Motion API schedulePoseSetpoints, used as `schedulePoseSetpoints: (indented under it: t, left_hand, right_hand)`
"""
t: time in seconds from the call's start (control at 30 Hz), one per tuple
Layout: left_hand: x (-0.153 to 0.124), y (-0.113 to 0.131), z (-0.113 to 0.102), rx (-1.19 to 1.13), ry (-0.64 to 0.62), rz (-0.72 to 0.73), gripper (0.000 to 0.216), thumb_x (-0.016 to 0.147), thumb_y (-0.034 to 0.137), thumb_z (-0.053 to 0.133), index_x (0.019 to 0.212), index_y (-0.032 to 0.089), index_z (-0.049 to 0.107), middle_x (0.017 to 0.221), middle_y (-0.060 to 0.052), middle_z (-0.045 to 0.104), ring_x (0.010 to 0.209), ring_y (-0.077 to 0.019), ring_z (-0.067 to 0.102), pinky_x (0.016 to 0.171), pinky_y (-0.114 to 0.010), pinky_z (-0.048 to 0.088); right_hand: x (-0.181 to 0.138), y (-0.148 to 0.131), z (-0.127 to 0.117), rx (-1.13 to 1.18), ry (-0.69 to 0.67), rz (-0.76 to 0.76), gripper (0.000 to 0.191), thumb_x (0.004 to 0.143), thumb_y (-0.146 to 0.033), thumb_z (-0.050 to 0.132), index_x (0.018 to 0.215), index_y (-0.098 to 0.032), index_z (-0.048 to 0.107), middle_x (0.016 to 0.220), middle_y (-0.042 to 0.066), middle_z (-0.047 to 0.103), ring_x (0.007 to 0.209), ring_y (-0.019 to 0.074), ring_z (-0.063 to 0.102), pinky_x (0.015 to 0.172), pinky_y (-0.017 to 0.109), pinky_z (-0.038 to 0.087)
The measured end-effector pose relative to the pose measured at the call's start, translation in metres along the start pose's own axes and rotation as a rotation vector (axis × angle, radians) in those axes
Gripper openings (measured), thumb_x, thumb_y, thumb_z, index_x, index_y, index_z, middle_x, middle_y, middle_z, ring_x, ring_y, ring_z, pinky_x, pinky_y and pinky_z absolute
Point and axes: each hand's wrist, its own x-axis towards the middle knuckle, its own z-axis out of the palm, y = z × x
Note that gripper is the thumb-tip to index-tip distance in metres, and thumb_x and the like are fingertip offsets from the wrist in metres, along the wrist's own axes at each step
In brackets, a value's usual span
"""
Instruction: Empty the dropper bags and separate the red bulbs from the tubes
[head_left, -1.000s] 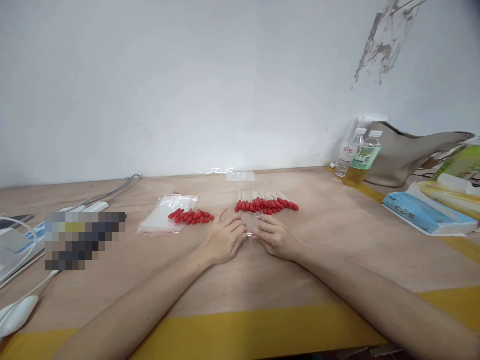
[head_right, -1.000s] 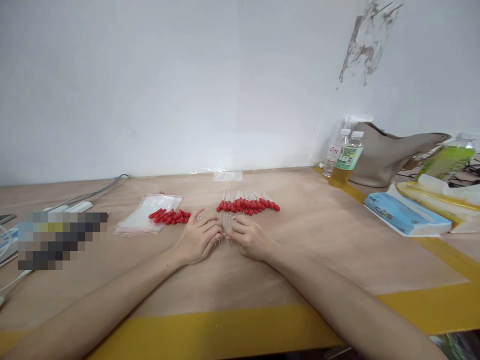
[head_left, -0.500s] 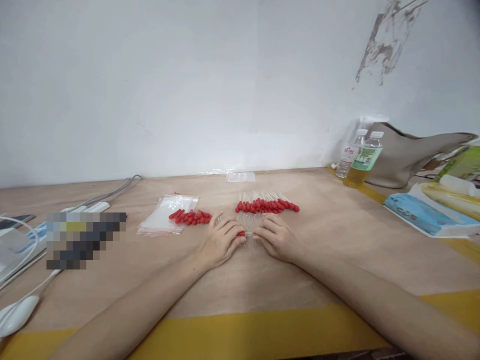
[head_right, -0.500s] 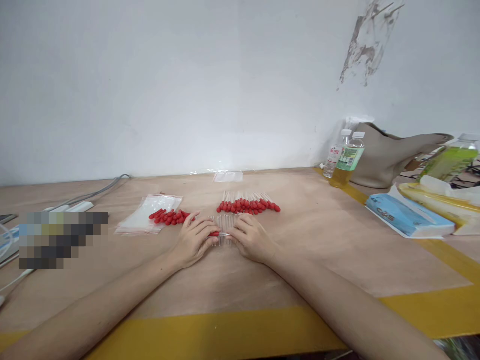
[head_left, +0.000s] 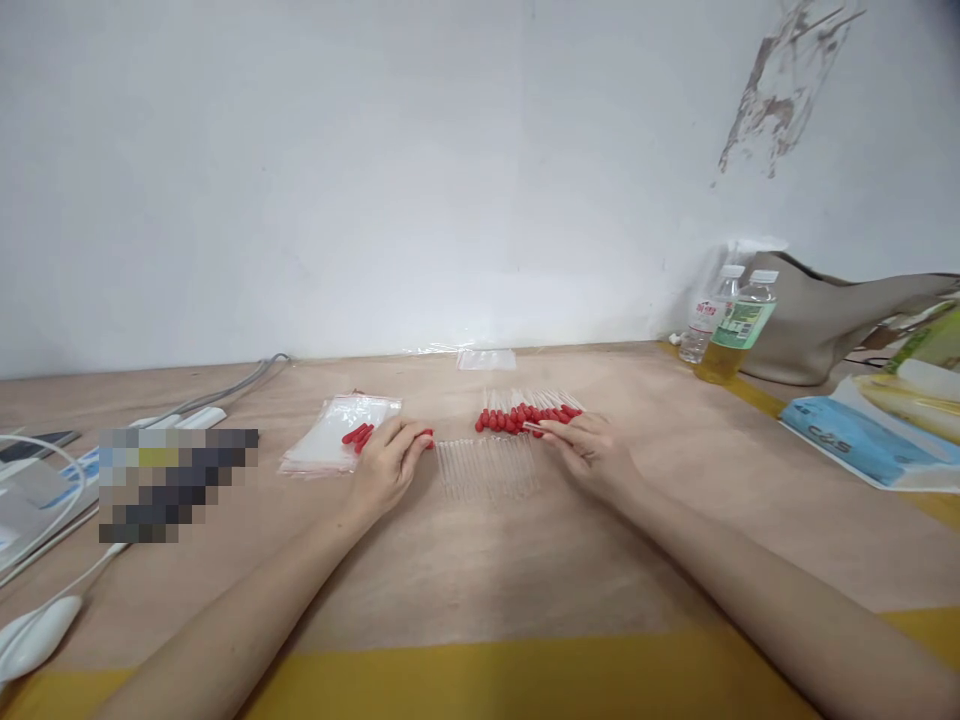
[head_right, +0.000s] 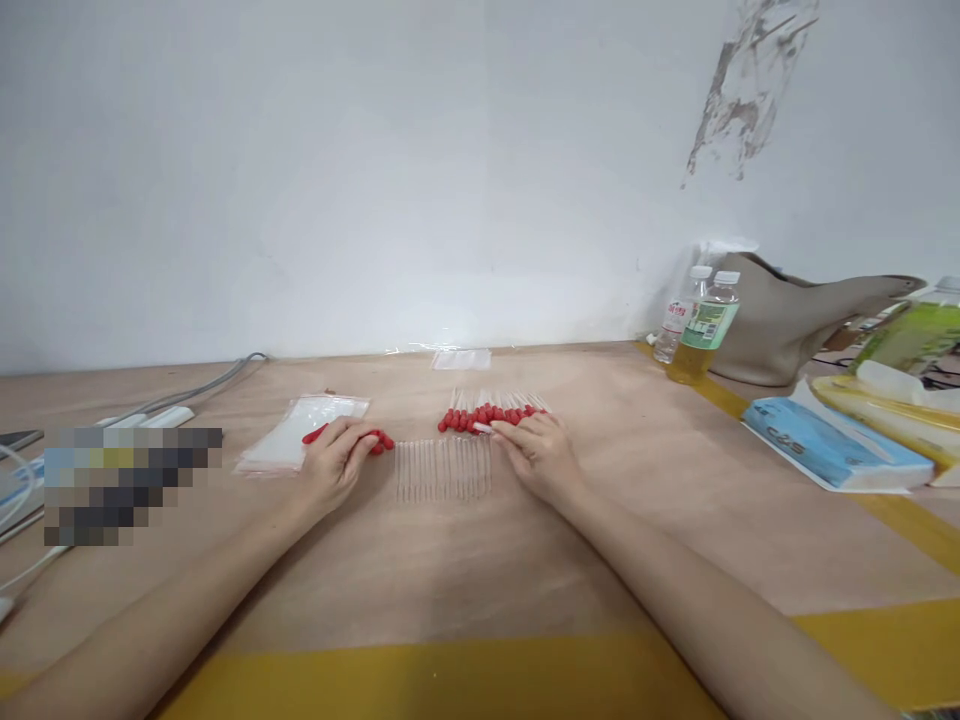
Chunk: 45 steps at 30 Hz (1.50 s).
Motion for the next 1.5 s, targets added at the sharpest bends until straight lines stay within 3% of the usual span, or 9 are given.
schedulePoseSetpoints:
  t: [0.1,0.23,0.4,0.67,0.83,1.0,1.2,1.37,1.5]
  left_hand:
    - [0.008,-0.015,-0.003,0.023,0.093,-0.081,0.025,0.086,0.024,0.039,0.099,0.018,0.059,0.091,-0.007,0.05,0.084,-0.0155,0.053,0.075,-0.029,0.046]
    - [0.013,-0.045,-0.021,0.161,0.162,-0.3,0.031,0.081,0.025,0.039,0.103,0.015,0.059,0.093,-0.008,0.049,0.088,-0.0193,0.053,0.077,-0.032,0.046]
    - [0.009,-0.072,-0.041,0.136,0.019,-0.522,0.042,0.076,0.033,0.047,0.116,0.018,0.048,0.088,-0.003,0.058,0.069,-0.0148,0.056,0.064,-0.027,0.046]
    - [-0.003,-0.087,-0.026,0.194,-0.173,-0.561,0.042,0.072,0.046,0.05,0.105,0.021,0.052,0.088,-0.003,0.064,0.075,-0.0188,0.057,0.065,-0.028,0.042]
    - [0.0,-0.084,-0.03,0.229,0.009,-0.498,0.032,0.078,0.044,0.045,0.096,0.02,0.058,0.092,-0.003,0.064,0.083,-0.0202,0.057,0.072,-0.03,0.042]
    - [0.009,-0.042,-0.026,0.221,0.121,-0.228,0.021,0.08,0.035,0.047,0.087,0.02,0.059,0.093,-0.004,0.062,0.093,-0.0199,0.055,0.085,-0.033,0.039]
    - [0.032,0.006,0.013,0.163,-0.21,0.096,0.013,0.079,0.028,0.05,0.082,0.021,0.06,0.089,-0.004,0.06,0.088,-0.02,0.054,0.08,-0.035,0.04]
    - [0.061,0.01,0.057,0.058,-0.394,0.118,0.021,0.076,0.026,0.055,0.096,0.018,0.058,0.095,-0.006,0.058,0.089,-0.0191,0.056,0.078,-0.031,0.044]
    - [0.072,0.006,0.077,-0.029,-0.44,0.167,0.021,0.075,0.026,0.056,0.094,0.018,0.06,0.091,-0.006,0.06,0.085,-0.0188,0.058,0.076,-0.03,0.046]
  right_hand:
    - [0.0,-0.01,0.004,-0.135,-0.141,0.018,0.023,0.084,-0.024,0.046,0.097,-0.022,0.064,0.067,0.002,0.062,0.066,0.0136,0.053,0.069,0.03,0.034]
    - [-0.002,-0.014,0.003,-0.174,-0.249,0.122,0.024,0.082,-0.018,0.042,0.098,-0.018,0.06,0.077,0.003,0.065,0.073,0.0136,0.056,0.072,0.029,0.03]
    - [-0.003,-0.01,0.0,-0.192,-0.308,0.167,0.012,0.078,-0.019,0.044,0.079,-0.018,0.056,0.069,0.001,0.064,0.067,0.0137,0.056,0.073,0.029,0.027]
    - [-0.006,-0.02,0.005,-0.207,-0.334,0.105,0.017,0.081,-0.021,0.044,0.081,-0.019,0.061,0.074,0.002,0.066,0.074,0.0153,0.056,0.077,0.031,0.026]
    - [-0.006,-0.025,0.004,-0.192,-0.369,0.079,0.023,0.082,-0.037,0.047,0.088,-0.02,0.062,0.083,0.005,0.066,0.082,0.0181,0.055,0.082,0.034,0.026]
    - [-0.006,-0.026,0.003,-0.185,-0.37,0.063,0.035,0.081,-0.048,0.045,0.093,-0.02,0.062,0.087,0.007,0.065,0.085,0.0197,0.054,0.083,0.036,0.028]
    - [-0.006,-0.023,0.006,-0.174,-0.372,0.076,0.039,0.083,-0.048,0.043,0.103,-0.02,0.06,0.091,0.007,0.066,0.087,0.0201,0.055,0.084,0.037,0.028]
    - [-0.005,-0.02,0.005,-0.172,-0.387,0.119,0.04,0.087,-0.044,0.037,0.113,-0.021,0.056,0.088,0.007,0.067,0.086,0.0194,0.056,0.084,0.036,0.029]
    - [-0.003,-0.018,0.005,-0.131,-0.394,0.161,0.037,0.09,-0.038,0.033,0.113,-0.021,0.056,0.09,0.006,0.067,0.086,0.0181,0.057,0.086,0.036,0.029]
